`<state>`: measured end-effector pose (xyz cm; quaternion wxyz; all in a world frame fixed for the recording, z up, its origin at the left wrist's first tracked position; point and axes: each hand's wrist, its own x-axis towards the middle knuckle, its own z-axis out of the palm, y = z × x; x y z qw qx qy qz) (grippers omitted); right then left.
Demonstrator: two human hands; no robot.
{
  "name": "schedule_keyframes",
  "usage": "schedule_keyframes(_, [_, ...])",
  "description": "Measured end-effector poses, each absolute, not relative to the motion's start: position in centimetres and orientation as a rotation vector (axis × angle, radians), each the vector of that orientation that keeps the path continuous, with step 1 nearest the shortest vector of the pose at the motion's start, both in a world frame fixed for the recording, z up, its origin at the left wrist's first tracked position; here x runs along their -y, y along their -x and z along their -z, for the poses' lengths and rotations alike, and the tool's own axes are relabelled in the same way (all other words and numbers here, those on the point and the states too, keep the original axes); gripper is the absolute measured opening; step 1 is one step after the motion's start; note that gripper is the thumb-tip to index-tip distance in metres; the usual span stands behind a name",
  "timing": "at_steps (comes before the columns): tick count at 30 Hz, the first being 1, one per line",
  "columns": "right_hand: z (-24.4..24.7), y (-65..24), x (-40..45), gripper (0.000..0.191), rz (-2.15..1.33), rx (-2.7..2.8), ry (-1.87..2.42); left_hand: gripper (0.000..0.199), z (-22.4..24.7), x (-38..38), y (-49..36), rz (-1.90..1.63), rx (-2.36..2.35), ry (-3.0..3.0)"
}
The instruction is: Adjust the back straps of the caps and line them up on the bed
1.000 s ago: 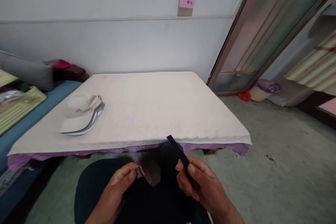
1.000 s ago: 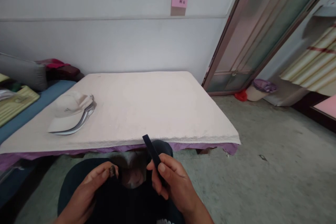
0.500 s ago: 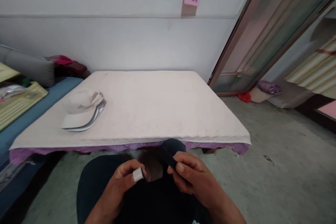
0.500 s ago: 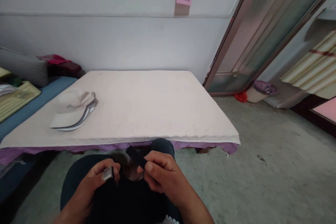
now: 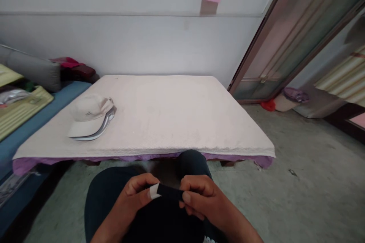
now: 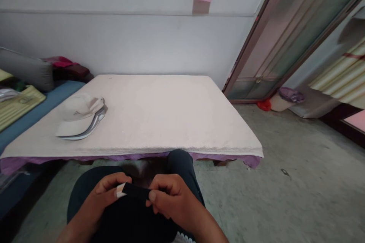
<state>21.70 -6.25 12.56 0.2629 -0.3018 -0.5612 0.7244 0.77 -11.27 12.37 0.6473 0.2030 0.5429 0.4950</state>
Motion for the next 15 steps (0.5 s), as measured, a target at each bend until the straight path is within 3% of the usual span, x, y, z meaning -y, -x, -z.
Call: schedule_keyframes(15, [-12.6,-21.5,6.1,0.020,-1.872,1.492,0.883,0.019,-13.4,10.8,-0.6,-1.017,-1.194,-0.508])
